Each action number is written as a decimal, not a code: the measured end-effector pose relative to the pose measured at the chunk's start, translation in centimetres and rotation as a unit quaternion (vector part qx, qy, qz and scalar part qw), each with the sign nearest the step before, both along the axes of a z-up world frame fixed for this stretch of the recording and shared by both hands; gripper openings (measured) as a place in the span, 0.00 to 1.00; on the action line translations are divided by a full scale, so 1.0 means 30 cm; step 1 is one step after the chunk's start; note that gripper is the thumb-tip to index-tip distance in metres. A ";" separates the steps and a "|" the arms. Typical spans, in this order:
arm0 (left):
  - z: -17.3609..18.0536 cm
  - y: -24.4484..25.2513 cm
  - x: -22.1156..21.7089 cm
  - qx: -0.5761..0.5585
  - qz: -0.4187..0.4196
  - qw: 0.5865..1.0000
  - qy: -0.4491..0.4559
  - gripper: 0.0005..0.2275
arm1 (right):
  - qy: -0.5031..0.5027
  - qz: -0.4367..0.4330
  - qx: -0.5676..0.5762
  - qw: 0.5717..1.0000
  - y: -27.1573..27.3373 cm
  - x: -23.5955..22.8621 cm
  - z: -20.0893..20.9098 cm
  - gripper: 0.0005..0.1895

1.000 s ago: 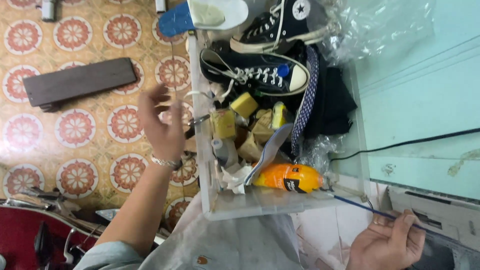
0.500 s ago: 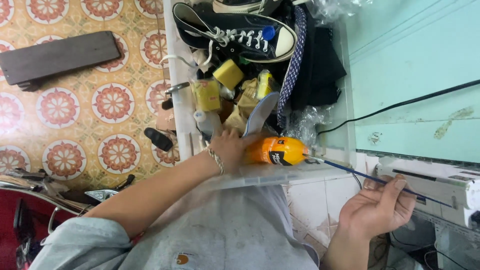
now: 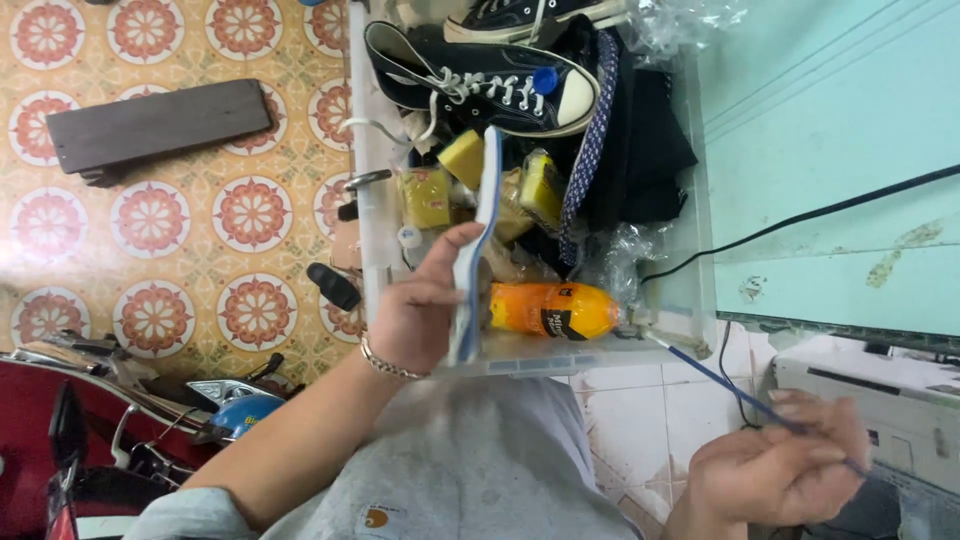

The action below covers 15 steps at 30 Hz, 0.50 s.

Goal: The person holds a white shoe insole with a blue heel section and uses a small brush to apply blue paint to the heel area. The person repeatedly dips the brush into a container and paints the insole, rotating it to cover different sections of the heel.

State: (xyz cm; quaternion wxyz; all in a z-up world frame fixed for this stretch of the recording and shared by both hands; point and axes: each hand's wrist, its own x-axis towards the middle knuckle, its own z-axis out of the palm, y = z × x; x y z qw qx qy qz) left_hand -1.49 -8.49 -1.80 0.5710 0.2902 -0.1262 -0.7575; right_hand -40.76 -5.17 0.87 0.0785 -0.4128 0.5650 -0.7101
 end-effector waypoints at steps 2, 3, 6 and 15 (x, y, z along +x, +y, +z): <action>0.031 0.032 -0.025 -0.020 -0.035 0.978 0.207 0.30 | 0.352 0.056 -0.124 0.926 -0.039 0.069 0.096 0.30; 0.027 0.037 -0.039 -0.020 -0.034 0.978 0.207 0.30 | 0.352 0.057 -0.125 0.926 -0.045 0.079 0.083 0.30; 0.012 0.062 -0.080 -0.076 -0.057 0.977 0.191 0.37 | 0.371 0.225 -0.143 0.890 -0.066 0.122 0.053 0.18; -0.097 0.121 -0.154 -0.112 -0.126 0.982 0.087 0.24 | 0.577 0.367 0.025 0.729 -0.155 0.386 0.171 0.39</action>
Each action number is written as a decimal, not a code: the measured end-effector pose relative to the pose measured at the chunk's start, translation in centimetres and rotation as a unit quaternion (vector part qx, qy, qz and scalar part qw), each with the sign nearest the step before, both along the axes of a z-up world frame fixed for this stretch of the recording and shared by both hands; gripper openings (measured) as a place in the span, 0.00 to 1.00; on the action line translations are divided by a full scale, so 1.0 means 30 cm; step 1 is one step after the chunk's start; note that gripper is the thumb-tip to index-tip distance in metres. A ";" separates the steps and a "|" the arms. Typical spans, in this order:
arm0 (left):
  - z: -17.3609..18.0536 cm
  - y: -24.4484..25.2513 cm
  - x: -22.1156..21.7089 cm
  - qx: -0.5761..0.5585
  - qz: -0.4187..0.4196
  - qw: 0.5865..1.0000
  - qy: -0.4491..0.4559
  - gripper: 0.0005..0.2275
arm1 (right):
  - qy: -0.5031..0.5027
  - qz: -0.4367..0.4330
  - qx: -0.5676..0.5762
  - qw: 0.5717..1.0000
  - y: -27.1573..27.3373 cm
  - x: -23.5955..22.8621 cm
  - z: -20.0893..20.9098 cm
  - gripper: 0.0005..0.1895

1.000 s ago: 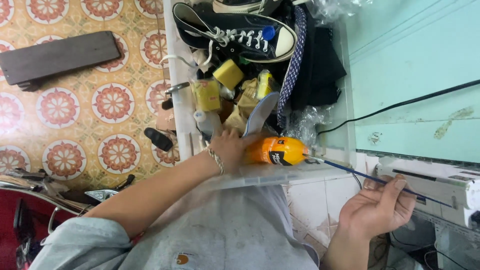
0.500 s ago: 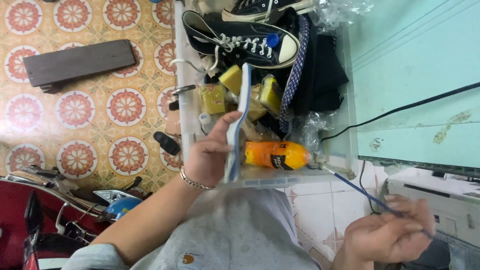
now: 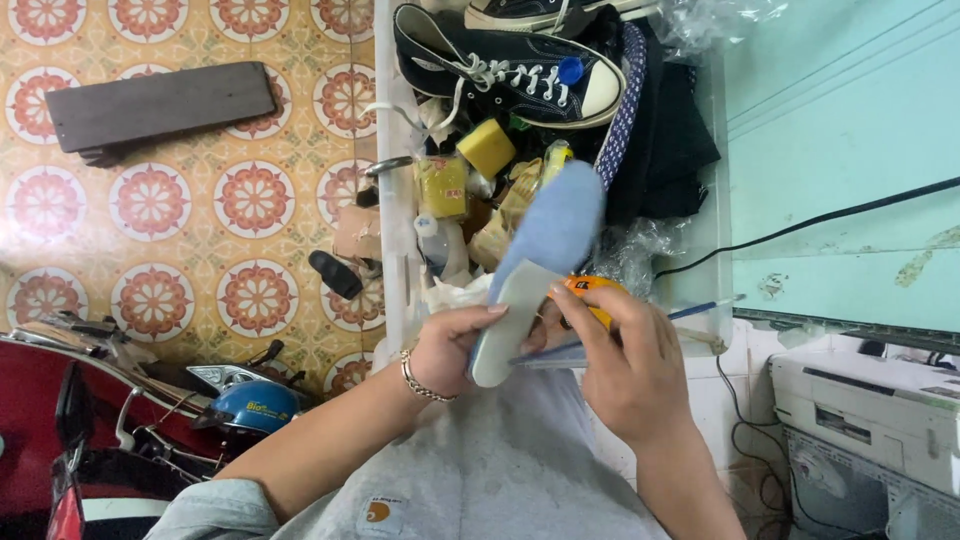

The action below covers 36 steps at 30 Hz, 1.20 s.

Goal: The person holds a white shoe insole with a blue heel section and uses a small brush to apply blue paint to the heel area. The person repeatedly dips the brush into a container and paints the insole, rotating it to cover different sections of the heel.

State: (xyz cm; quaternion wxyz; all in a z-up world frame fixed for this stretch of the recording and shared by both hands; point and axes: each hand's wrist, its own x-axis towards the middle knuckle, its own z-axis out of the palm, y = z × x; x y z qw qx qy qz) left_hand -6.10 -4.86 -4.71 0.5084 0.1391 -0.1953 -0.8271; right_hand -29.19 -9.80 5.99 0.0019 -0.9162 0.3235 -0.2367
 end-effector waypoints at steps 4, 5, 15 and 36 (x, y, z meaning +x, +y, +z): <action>-0.024 0.065 -0.014 0.159 0.058 0.984 -0.064 0.19 | -0.077 -0.011 -0.047 0.996 -0.048 0.090 0.051 0.22; 0.022 0.065 -0.011 0.137 0.051 0.984 -0.098 0.18 | -0.102 0.015 -0.004 0.995 -0.060 0.107 0.086 0.29; 0.179 0.013 0.030 -0.048 0.053 0.982 -0.177 0.25 | -0.180 -0.005 -0.025 0.983 0.020 0.122 0.003 0.03; 0.208 0.059 0.044 0.193 0.081 0.948 -0.240 0.32 | -0.179 -0.065 -0.067 0.979 0.209 0.163 0.014 0.16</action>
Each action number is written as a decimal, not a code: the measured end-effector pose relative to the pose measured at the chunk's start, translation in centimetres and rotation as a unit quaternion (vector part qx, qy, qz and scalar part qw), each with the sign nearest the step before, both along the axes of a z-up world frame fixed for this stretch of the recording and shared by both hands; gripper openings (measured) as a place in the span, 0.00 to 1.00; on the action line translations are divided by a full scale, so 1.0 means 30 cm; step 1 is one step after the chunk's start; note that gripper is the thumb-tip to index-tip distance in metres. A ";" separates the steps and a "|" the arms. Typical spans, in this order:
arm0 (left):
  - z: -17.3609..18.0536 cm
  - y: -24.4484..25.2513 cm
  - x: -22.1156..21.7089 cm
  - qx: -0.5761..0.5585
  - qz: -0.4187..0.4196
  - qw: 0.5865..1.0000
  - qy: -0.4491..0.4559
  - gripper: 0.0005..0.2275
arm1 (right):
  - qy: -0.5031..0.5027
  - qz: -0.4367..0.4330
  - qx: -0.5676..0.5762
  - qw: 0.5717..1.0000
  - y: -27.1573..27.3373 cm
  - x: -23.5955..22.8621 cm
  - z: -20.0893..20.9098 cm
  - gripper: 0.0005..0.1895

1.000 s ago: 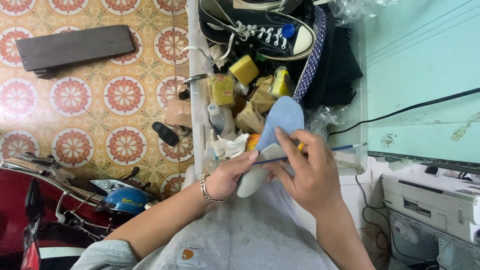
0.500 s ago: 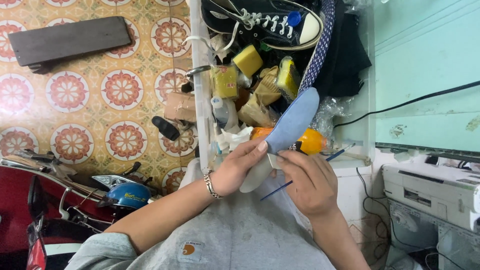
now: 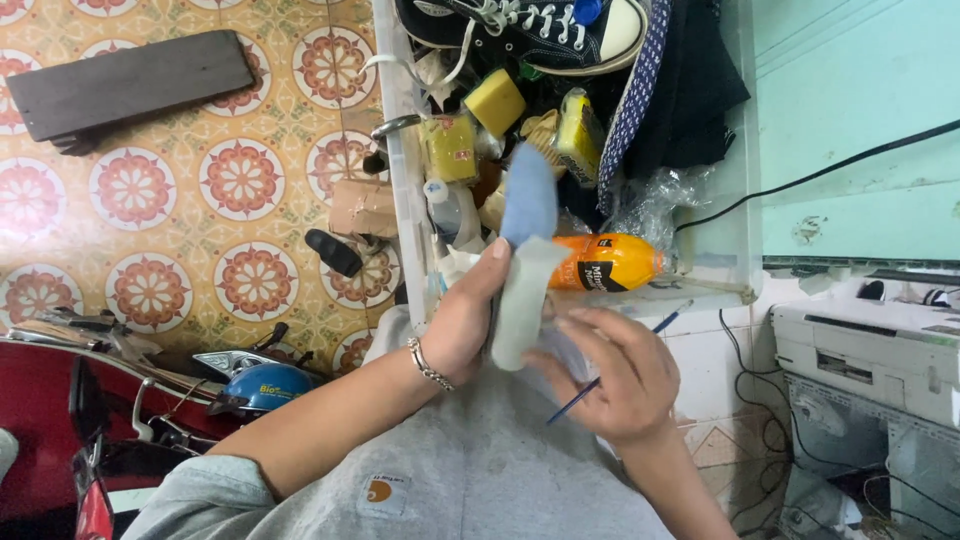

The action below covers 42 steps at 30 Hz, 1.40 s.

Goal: The person holds a white shoe insole with a blue heel section and uses a small brush to apply blue paint to the heel area. The person repeatedly dips the brush into a container and paints the insole, rotating it to cover different sections of the heel.

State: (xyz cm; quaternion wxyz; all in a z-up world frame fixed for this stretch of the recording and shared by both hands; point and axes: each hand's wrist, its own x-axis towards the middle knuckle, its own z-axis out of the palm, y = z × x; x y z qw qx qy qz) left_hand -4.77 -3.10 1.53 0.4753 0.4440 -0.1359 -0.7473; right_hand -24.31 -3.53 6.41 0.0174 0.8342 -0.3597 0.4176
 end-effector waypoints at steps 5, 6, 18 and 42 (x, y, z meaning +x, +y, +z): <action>0.060 -0.048 0.040 0.046 0.017 0.995 0.088 0.32 | 0.036 0.068 0.135 0.988 0.038 0.000 -0.011 0.26; 0.071 -0.051 0.046 0.046 0.015 0.995 0.088 0.32 | 0.035 0.066 0.135 0.988 0.040 -0.002 -0.009 0.26; 0.076 -0.006 0.121 -0.076 -0.075 0.993 -0.044 0.42 | -0.031 0.050 0.249 0.967 0.048 -0.004 0.052 0.09; -0.012 0.013 0.130 -0.373 -0.029 0.830 -0.413 0.06 | -0.167 -0.151 0.460 0.859 0.064 -0.066 -0.020 0.17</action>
